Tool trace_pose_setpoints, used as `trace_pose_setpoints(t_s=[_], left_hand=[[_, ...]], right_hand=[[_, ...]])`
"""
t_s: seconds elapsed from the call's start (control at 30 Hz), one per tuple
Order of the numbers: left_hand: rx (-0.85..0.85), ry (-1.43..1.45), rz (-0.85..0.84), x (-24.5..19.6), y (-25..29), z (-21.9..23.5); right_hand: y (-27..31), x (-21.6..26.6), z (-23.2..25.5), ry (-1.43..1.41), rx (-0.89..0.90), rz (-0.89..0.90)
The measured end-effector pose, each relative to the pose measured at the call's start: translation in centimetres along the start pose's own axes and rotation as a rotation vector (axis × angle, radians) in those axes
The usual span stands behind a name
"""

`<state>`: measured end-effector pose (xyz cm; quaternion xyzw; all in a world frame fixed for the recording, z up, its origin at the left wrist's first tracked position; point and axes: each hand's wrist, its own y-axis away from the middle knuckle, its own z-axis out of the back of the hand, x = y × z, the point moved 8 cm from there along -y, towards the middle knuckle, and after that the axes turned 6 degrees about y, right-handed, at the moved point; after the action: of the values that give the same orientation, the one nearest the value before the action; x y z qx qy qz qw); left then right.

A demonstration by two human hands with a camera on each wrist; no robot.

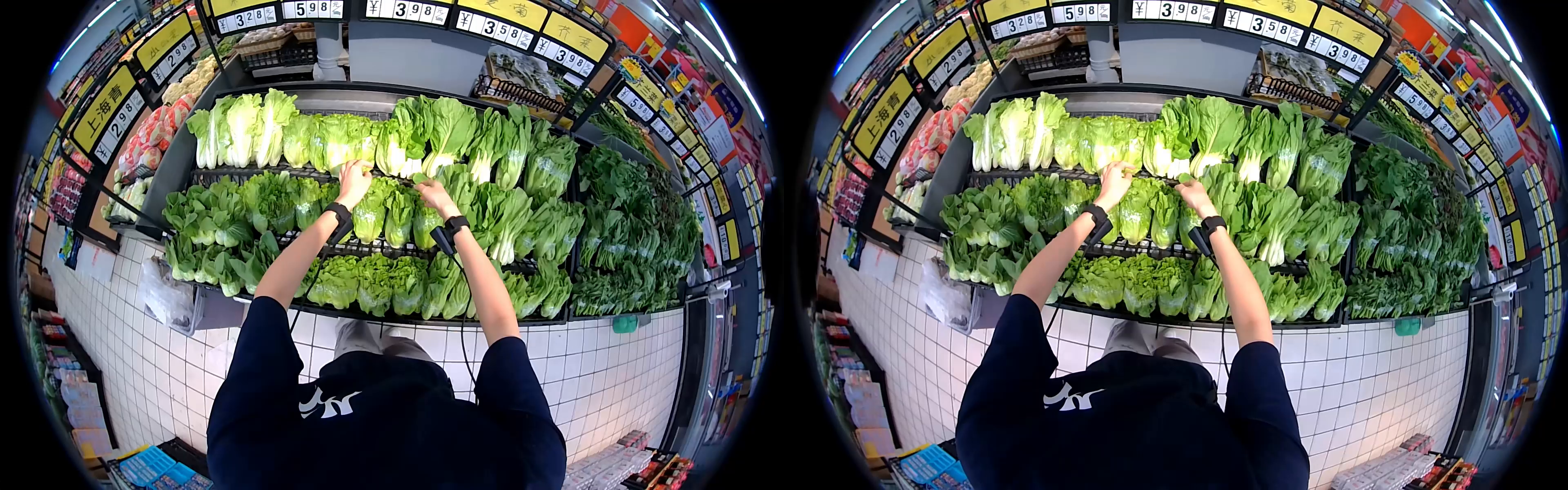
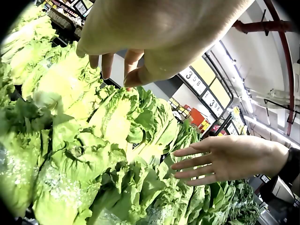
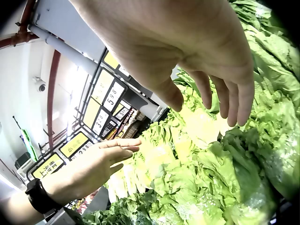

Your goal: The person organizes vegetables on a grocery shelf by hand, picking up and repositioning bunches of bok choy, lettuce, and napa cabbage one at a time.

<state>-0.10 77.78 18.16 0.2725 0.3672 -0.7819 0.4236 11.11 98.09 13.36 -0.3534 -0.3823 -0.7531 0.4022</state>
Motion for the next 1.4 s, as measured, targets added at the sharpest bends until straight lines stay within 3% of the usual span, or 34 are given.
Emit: trace_pose_setpoints(t_s=[0.1, 0.23, 0.27, 0.37, 0.8, 0.87, 0.97, 1.03, 1.07, 1.1, 1.17, 1.23, 1.4], left_hand=[[-0.037, -0.001, 0.060, 0.0, 0.4, 0.5], [0.034, -0.059, 0.102, 0.4, 0.3, -0.2], [0.055, -0.051, 0.126, 0.7, 0.0, -0.5], [0.032, 0.021, 0.103, 2.0, -1.0, -1.5], [0.101, 0.066, 0.133, 2.8, -3.2, -3.0], [0.121, 0.086, 0.166, 3.3, -4.3, -3.3], [0.197, 0.158, 0.243, 5.2, -6.4, -4.4], [0.398, 0.238, 0.408, 7.4, -7.2, -6.6], [0.388, 0.250, 0.369, 8.0, -7.9, -7.1], [0.487, 0.252, 0.424, 7.7, -8.0, -7.2], [0.460, 0.406, 0.461, 9.0, -8.7, -8.5], [0.523, 0.372, 0.453, 9.5, -9.4, -9.3], [0.645, 0.342, 0.518, 10.8, -10.1, -11.2]], right_hand=[[0.6, 0.4, 0.1, -0.023, 0.013, 0.022], [0.2, 0.2, -0.2, -0.034, 0.014, 0.018], [0.0, -0.2, -0.9, 0.002, 0.170, -0.042], [0.4, 0.7, -1.2, -0.004, 0.206, -0.046], [-5.2, -0.3, -1.5, -0.133, 0.133, -0.029], [-6.5, 0.3, -0.7, -0.099, -0.018, 0.000], [-8.4, 2.0, -0.7, 0.067, 0.010, -0.003], [-10.5, 1.9, -1.7, 0.085, 0.086, -0.054], [-11.9, 1.3, -2.0, 0.124, 0.083, -0.013], [-11.5, 2.4, -2.1, 0.161, 0.080, 0.027], [-11.3, 4.1, -2.5, 0.128, 0.140, -0.071], [-18.2, -1.3, -5.8, 0.086, 0.110, -0.052], [-18.6, 1.3, -5.0, 0.291, -0.011, -0.159]])
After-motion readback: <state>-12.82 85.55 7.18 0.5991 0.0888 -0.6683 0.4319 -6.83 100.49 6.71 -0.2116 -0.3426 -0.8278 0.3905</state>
